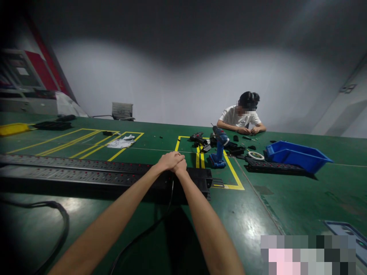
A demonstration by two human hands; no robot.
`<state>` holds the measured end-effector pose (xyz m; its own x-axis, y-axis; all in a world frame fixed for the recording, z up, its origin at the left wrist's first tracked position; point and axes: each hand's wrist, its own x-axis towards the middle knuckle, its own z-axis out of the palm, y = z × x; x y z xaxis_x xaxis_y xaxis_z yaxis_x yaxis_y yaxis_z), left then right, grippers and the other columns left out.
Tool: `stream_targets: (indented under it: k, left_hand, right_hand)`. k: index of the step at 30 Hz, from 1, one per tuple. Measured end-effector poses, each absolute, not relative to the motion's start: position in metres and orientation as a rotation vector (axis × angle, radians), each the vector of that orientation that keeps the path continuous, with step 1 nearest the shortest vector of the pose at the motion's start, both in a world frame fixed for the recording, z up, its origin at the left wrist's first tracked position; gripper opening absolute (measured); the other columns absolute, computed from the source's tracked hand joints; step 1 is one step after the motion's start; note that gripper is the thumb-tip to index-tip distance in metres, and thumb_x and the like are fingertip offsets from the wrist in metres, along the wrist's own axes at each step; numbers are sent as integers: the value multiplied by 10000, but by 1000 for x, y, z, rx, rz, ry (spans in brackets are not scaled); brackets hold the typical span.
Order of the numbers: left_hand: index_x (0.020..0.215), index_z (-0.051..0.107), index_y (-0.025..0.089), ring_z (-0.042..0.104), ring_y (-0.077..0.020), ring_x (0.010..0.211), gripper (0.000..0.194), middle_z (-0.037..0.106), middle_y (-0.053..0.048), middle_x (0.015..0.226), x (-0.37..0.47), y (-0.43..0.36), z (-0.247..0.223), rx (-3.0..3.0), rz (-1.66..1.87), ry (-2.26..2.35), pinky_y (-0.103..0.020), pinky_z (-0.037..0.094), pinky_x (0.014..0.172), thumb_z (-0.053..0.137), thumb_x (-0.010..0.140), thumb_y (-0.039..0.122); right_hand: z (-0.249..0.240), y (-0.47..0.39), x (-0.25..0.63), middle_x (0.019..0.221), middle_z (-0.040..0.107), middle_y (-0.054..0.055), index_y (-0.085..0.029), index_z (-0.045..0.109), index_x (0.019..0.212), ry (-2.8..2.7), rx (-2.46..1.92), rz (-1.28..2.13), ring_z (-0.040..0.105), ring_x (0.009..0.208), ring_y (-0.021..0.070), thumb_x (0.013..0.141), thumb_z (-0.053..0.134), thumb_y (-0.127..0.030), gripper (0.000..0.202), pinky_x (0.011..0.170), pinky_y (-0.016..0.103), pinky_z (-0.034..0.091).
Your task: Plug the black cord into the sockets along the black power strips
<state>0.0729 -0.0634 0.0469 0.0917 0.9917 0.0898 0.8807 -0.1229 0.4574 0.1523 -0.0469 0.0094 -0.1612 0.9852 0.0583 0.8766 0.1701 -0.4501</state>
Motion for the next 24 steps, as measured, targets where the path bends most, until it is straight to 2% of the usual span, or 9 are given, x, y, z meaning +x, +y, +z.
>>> stream_targets:
  k: [3, 6, 10, 14, 17, 19, 22, 24]
  left_hand:
    - [1211, 595, 257, 562, -251, 1125, 476, 567, -78, 1295, 70, -79, 39, 2110, 807, 1775, -365, 418, 942, 348, 901, 521]
    - [1311, 509, 258, 519, -221, 1186, 486, 498, -56, 1372, 68, -94, 31, 2164, 975, 1651, -343, 394, 992, 295, 939, 486]
    - [1354, 458, 276, 492, -223, 1215, 507, 473, -36, 1396, 61, -107, 24, 2183, 994, 1696, -360, 373, 1020, 242, 952, 498]
    - [1348, 455, 305, 502, -212, 1201, 486, 504, -11, 1368, 56, -113, 21, 2265, 977, 1707, -346, 360, 1024, 216, 962, 478]
    - [1291, 505, 291, 539, -209, 1144, 460, 561, -20, 1301, 55, -114, 19, 2340, 978, 1706, -344, 372, 992, 215, 970, 445]
    - [1179, 582, 261, 576, -216, 1072, 449, 634, -40, 1175, 55, -114, 18, 2366, 914, 1748, -349, 386, 956, 216, 973, 421]
    - [983, 649, 221, 612, -229, 969, 462, 684, -67, 1004, 57, -114, 18, 2383, 774, 1830, -353, 400, 901, 226, 971, 407]
    - [918, 653, 210, 624, -230, 920, 480, 689, -75, 963, 58, -114, 19, 2375, 729, 1860, -344, 412, 857, 224, 968, 420]
  right_hand:
    - [10, -49, 154, 1120, 646, 145, -160, 606, 1154, -2030, -1768, 462, 626, 1006, 240, 919, 410, -295, 334, 796, 276, 483]
    - [11, -50, 156, 1070, 666, 139, -162, 635, 1086, -1966, -1763, 481, 644, 962, 234, 943, 336, -305, 361, 757, 272, 486]
    - [12, -48, 157, 1023, 679, 140, -167, 653, 1002, -1879, -1714, 526, 650, 931, 233, 929, 369, -324, 333, 754, 277, 474]
    - [11, -50, 157, 1036, 674, 125, -173, 631, 1010, -1858, -1670, 559, 639, 923, 215, 902, 424, -307, 270, 747, 261, 453]
    - [12, -58, 168, 1069, 665, 91, -197, 601, 1052, -1955, -1584, 516, 622, 933, 202, 896, 427, -315, 262, 743, 262, 439]
    - [12, -66, 183, 1084, 658, 87, -208, 591, 1075, -2016, -1587, 366, 603, 982, 215, 899, 413, -308, 269, 799, 296, 420]
    - [11, -76, 214, 1052, 657, 142, -176, 613, 1036, -2008, -1805, 68, 590, 1012, 267, 918, 353, -295, 309, 888, 406, 360]
    - [9, -79, 232, 1012, 661, 179, -144, 634, 982, -2010, -1935, -3, 600, 993, 292, 924, 335, -308, 347, 898, 450, 336]
